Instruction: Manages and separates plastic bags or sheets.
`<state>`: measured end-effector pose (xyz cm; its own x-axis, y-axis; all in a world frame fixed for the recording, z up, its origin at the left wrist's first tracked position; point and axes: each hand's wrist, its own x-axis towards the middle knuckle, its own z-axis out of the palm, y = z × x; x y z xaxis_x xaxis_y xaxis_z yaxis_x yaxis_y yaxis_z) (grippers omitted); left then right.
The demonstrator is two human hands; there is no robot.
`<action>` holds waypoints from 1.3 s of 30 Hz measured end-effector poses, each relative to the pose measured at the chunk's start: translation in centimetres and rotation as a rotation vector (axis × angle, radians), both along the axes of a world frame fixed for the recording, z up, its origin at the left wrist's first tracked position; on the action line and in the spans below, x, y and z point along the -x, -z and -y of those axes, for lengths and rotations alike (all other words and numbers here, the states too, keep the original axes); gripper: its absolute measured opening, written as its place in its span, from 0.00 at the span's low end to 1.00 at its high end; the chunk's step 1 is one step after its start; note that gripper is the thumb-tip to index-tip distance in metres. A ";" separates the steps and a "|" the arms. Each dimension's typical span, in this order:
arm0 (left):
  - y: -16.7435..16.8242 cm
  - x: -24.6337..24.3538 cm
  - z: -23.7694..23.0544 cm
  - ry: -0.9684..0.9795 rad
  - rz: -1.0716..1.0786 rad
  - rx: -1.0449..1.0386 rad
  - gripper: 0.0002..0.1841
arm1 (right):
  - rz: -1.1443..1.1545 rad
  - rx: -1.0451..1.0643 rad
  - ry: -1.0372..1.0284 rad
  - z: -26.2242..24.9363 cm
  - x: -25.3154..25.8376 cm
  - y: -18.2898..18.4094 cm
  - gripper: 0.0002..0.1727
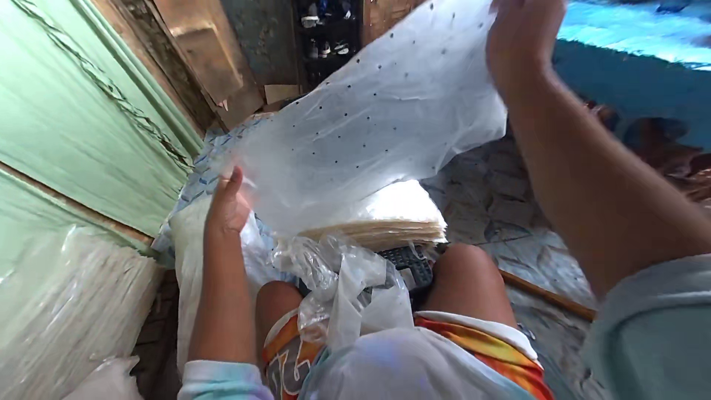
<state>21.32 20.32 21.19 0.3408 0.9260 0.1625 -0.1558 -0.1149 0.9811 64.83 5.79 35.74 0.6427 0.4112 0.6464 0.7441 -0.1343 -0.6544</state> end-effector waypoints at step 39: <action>27.9 -8.4 -13.3 0.045 -1.126 0.040 0.33 | -0.368 0.945 -0.373 -8.4 -3.2 43.3 0.38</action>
